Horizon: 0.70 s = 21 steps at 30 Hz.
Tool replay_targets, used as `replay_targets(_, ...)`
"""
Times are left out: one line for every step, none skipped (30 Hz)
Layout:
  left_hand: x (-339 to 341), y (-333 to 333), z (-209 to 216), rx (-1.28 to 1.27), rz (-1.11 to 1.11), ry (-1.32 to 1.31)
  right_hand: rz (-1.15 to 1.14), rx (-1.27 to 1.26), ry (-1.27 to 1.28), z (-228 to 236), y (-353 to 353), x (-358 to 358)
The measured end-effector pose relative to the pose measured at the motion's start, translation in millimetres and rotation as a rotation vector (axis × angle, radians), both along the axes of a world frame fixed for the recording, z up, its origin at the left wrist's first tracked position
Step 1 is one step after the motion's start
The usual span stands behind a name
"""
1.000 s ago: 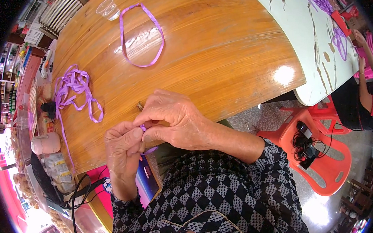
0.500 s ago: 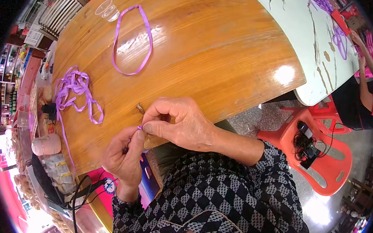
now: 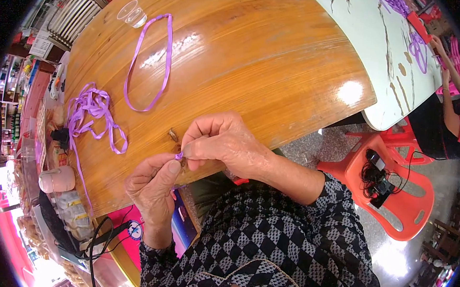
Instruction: The person ties knots in purple ribbons by hand, repeatedly looping and pulling the material to create a series of small shapes. After finishing a section, they pull the ribbon taut across the wooden table and continue the process.
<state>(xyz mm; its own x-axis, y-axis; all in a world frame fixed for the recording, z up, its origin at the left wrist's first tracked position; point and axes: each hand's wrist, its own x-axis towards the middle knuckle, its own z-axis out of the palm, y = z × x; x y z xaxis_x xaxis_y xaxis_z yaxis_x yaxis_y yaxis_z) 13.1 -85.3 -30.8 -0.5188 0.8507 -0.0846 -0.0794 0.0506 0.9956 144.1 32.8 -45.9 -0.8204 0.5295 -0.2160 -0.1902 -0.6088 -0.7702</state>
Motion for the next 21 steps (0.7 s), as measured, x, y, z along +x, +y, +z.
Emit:
replay_targets(0, 0, 0, 0.0, 0.0, 0.0, 0.018, -0.004, 0.0, -1, 1, 0)
replay_targets(0, 0, 1, 0.01, 0.002, 0.002, 0.037, -0.008, 0.001, -1, 1, 0)
replay_targets(0, 1, 1, 0.02, 0.002, 0.004, 0.037, -0.007, 0.0, 1, 1, 0)
replay_targets(0, 1, 1, 0.021, 0.002, 0.004, 0.036, 0.009, -0.001, 4, 2, 0)
replay_targets(0, 1, 2, 0.012, 0.01, 0.019, 0.036, 0.026, -0.003, 6, 2, 0)
replay_targets(0, 1, 2, 0.002, 0.016, 0.035, 0.036, 0.026, -0.003, 4, 1, 0)
replay_targets(0, 1, 2, 0.002, 0.017, 0.034, -0.069, 0.167, -0.003, 1, -2, -1)
replay_targets(-1, 2, 2, -0.01, 0.011, 0.012, -0.174, 0.307, -0.004, -1, -3, -2)
replay_targets(-2, 2, 2, -0.023, 0.008, -0.011, -0.172, 0.306, -0.004, 0, -3, -3)
replay_targets(-2, 2, 3, -0.025, 0.009, -0.012, -0.2, 0.573, 0.031, 2, -3, -4)
replay_targets(-3, 4, 4, -0.018, -0.004, -0.045, -0.226, 0.841, 0.066, 4, -3, -5)
replay_targets(-3, 6, 5, -0.007, -0.022, -0.079, -0.229, 0.842, 0.064, 3, -2, -5)
replay_targets(-2, 9, 8, -0.006, -0.026, -0.08, -0.239, 1.001, 0.078, 0, 0, -7)
replay_targets(-2, 11, 11, -0.015, -0.042, -0.162, -0.248, 1.16, 0.091, -1, 1, -7)
replay_targets(-3, 11, 12, -0.025, -0.051, -0.242, -0.247, 1.16, 0.093, -3, 2, -7)
replay_targets(-6, 10, 11, -0.025, -0.049, -0.241, -0.257, 1.158, 0.109, -4, 2, -7)
replay_targets(-11, 9, 8, -0.055, -0.09, -0.292, -0.266, 1.156, 0.124, -5, 3, -7)
replay_targets(-14, 7, 6, -0.086, -0.131, -0.345, -0.265, 1.154, 0.125, -3, 4, -6)
replay_targets(-15, 6, 5, -0.087, -0.13, -0.345, -0.216, 1.102, 0.106, 0, 5, -6)
replay_targets(-16, 5, 3, -0.066, -0.137, -0.349, -0.167, 1.049, 0.088, 2, 5, -5)
replay_targets(-16, 6, 2, -0.043, -0.146, -0.354, -0.167, 1.05, 0.087, 1, 6, -3)
